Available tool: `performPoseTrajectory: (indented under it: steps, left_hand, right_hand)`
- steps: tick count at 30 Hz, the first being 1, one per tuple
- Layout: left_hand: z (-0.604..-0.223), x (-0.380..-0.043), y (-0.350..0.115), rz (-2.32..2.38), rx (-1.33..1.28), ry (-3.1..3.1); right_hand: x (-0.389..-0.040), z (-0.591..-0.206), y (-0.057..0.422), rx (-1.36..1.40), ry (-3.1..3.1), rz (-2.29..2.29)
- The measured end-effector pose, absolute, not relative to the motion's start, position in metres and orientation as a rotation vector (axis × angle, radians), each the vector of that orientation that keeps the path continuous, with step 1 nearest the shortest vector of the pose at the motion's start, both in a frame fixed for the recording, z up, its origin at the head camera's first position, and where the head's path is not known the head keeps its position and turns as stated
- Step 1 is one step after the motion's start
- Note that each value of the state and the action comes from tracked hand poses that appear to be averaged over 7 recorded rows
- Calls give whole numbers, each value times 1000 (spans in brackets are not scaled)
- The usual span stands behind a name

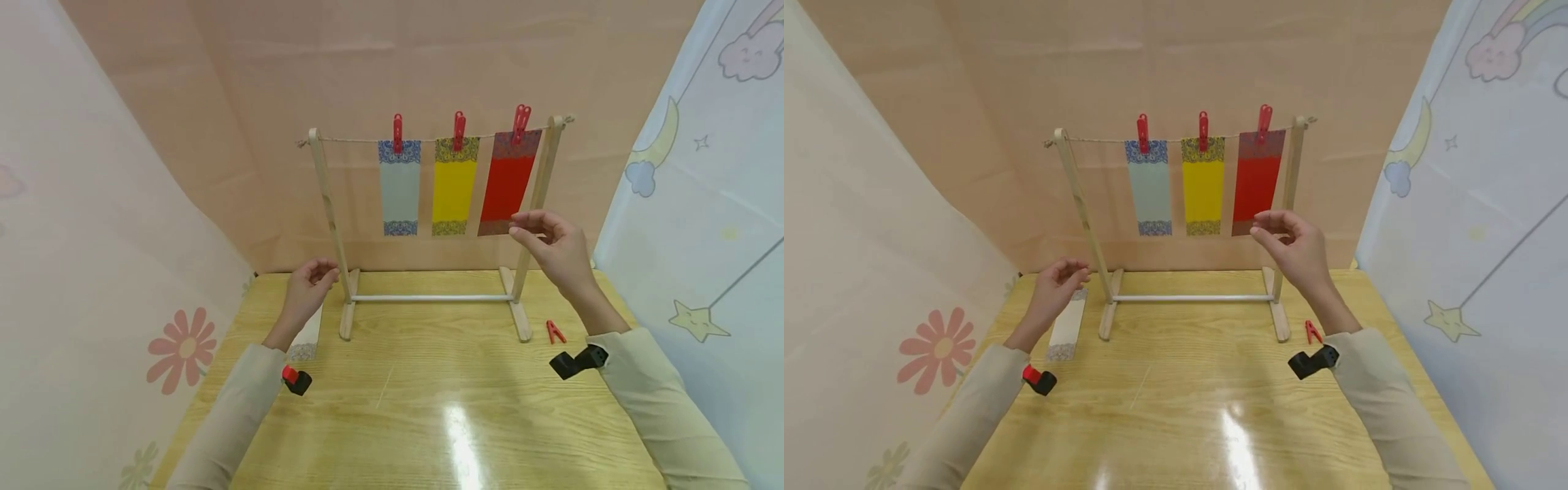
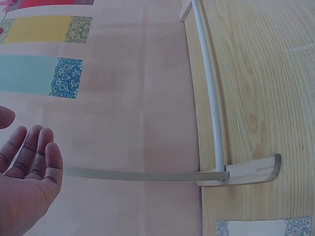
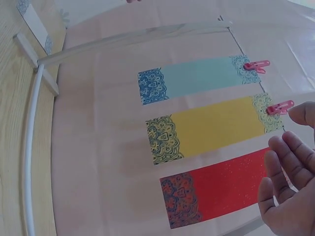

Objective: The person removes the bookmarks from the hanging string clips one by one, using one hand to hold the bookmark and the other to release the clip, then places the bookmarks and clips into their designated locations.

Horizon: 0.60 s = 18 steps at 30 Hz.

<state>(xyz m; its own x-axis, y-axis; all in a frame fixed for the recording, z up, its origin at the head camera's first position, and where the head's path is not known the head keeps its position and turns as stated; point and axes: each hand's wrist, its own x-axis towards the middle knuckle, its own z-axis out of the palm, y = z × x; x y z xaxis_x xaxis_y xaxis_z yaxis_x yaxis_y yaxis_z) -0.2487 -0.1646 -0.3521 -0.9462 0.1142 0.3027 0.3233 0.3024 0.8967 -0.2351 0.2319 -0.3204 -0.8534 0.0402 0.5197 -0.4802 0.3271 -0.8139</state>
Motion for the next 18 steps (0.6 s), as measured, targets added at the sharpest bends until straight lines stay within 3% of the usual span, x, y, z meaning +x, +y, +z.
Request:
performPoseTrajectory:
  steps: [18]
  left_hand:
    - [-375,-286,-161,-1600,-445,-2439]
  right_hand:
    - [-246,-293,217,446,-2213,1479]
